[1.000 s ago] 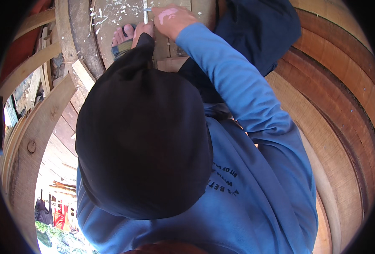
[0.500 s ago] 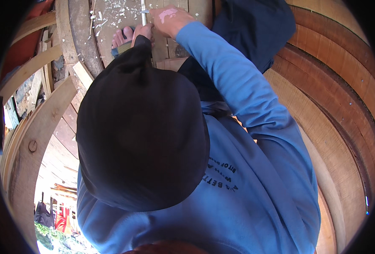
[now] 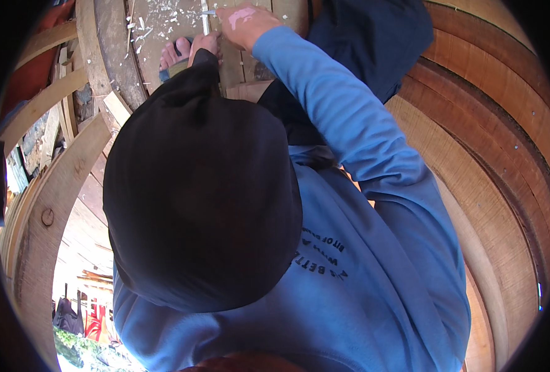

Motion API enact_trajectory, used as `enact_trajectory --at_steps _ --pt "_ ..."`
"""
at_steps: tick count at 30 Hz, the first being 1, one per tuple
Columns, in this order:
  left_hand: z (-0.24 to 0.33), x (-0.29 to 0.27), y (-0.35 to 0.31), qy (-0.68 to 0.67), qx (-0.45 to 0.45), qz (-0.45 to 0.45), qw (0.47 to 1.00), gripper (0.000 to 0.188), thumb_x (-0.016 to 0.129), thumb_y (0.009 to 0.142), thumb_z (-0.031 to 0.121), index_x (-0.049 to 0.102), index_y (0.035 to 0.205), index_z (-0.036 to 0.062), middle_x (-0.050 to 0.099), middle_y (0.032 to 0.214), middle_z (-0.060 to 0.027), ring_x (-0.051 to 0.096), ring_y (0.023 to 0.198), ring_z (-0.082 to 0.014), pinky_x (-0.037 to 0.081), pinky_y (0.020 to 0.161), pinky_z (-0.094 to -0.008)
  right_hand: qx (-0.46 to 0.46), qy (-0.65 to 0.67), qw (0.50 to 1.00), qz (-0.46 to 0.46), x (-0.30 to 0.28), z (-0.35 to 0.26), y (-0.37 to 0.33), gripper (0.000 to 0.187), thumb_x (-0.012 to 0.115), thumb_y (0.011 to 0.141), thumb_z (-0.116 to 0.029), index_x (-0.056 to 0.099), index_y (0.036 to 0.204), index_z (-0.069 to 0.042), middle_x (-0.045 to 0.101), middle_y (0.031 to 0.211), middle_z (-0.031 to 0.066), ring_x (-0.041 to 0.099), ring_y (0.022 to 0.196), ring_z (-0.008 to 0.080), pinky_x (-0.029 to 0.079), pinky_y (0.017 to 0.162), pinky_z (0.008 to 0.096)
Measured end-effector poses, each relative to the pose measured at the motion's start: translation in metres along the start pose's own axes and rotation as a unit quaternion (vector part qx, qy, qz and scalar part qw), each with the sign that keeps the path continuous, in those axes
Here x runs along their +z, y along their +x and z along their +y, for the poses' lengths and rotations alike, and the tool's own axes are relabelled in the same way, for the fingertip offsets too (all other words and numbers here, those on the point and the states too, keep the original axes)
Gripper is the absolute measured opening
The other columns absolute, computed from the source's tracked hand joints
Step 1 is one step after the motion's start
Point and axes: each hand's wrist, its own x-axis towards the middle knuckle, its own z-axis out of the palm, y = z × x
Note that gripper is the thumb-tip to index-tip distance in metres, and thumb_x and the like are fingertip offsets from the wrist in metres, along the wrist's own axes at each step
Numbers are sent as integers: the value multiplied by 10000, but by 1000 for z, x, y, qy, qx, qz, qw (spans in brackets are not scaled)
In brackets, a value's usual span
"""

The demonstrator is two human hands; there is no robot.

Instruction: The person carves a shaped piece of wood with a knife while sitting on a floor, using one foot to hold the wood steady.

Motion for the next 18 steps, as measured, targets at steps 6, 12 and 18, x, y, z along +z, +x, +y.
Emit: enact_trajectory --at_steps 6,12,18 --pt "-7 -1 5 2 15 -14 1000 253 603 949 248 490 771 109 393 542 5 370 395 -145 283 385 -341 -112 -32 993 8 6 17 -5 309 485 954 -168 701 1000 47 707 1018 296 701 988 423 547 872 503" --pt "-10 -1 6 -14 18 -11 1000 246 605 949 248 501 775 108 398 545 7 378 403 -142 287 381 -341 -31 -24 999 -25 -7 1 -14 287 500 920 -125 720 979 49 709 1011 302 707 986 429 553 873 502" --pt "-3 0 -1 57 -17 13 998 375 602 908 368 630 964 -1 614 866 -182 574 844 -331 426 736 -413 -22 -37 999 -15 -4 1 -14 301 500 912 -124 736 966 54 714 990 300 711 977 432 555 880 499"
